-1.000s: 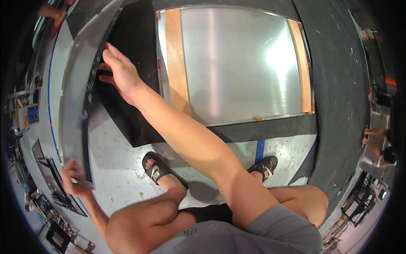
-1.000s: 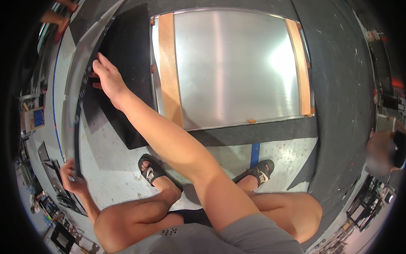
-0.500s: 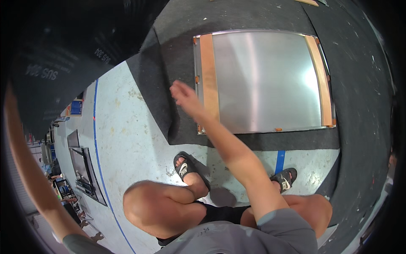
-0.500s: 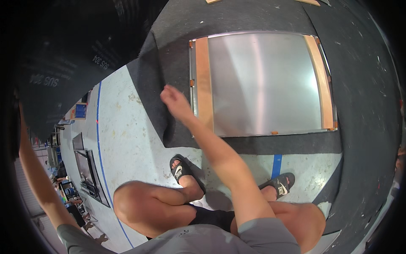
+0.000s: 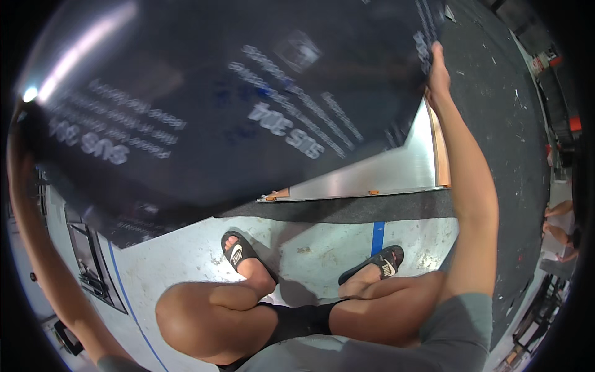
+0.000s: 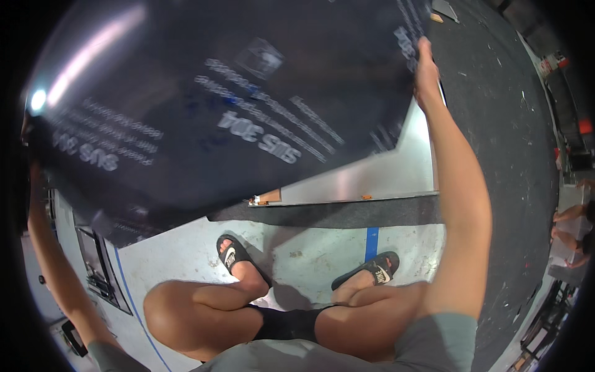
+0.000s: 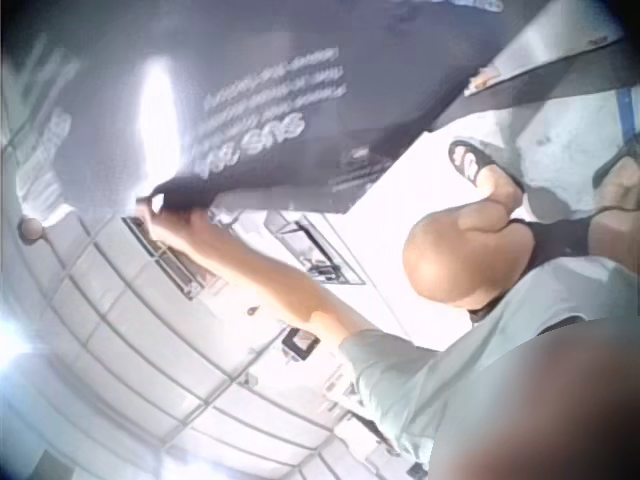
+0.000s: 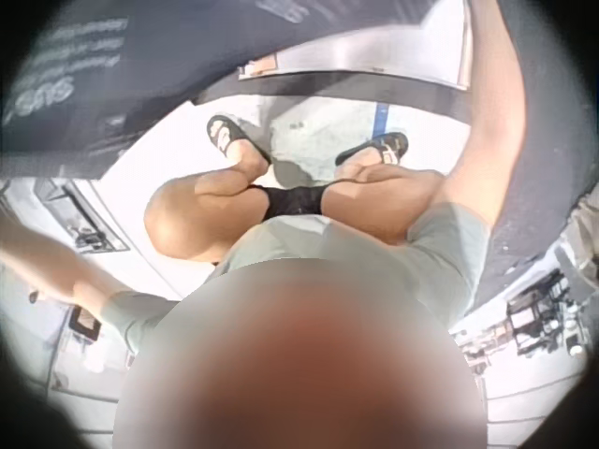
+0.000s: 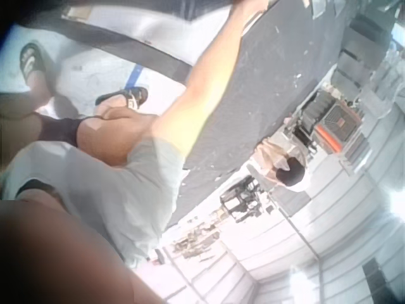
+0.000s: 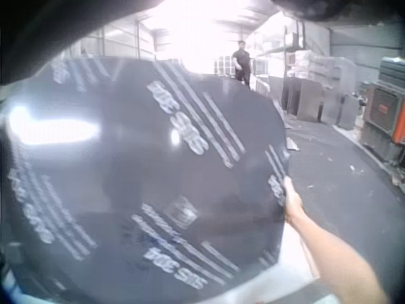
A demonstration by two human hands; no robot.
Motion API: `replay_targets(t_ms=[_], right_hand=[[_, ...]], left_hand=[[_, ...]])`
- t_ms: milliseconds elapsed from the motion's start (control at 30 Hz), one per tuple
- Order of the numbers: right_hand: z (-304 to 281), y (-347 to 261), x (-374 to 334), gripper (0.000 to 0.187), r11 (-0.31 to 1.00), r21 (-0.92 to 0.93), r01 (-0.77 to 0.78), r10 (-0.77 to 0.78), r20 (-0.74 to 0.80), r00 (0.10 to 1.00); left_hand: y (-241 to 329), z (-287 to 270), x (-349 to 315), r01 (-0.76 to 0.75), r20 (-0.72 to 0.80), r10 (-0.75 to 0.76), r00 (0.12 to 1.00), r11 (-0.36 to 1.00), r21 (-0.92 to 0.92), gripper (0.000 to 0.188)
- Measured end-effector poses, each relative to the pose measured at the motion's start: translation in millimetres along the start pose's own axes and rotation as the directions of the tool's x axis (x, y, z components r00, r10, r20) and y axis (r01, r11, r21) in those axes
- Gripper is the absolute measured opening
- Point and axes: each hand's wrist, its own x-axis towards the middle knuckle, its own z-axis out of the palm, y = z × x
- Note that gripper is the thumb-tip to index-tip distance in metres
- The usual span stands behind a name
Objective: The person removes protective film from stainless steel sheets and aligns wooden strips along their edges. They handle multiple sheets, peel off the film, and place wooden pieces to secure or position the metal parts on the floor.
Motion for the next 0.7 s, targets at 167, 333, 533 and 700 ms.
replay_targets(t_ms=[167, 333, 533, 700], right_hand=[[-145.8, 17.4, -36.6, 0.1, 0.915, -0.264, -0.305, 0.268, -0.17, 0.948], [-228.0, 50.4, -28.7, 0.107, 0.889, -0.157, -0.429, 0.384, -0.254, 0.888], [-255.6, 77.1, 11.5, 0.093, 0.931, 0.067, -0.36, 0.366, -0.229, 0.902], [-268.7, 84.2, 27.6, 0.082, 0.911, -0.023, -0.411, 0.38, -0.338, 0.861]], left_hand=[[-94.4, 145.7, -8.6, 0.006, -0.112, 0.008, 0.994, 0.992, 0.124, 0.037], [-30.5, 233.7, -14.0, -0.092, 0.778, 0.035, 0.627, 0.995, 0.03, 0.074], [-70.0, 196.6, -5.6, 0.376, 0.732, -0.14, 0.667, 0.911, -0.169, 0.099], [-144.0, 220.8, 29.8, 0.489, 0.625, -0.408, 0.666, 0.871, 0.047, 0.092]])
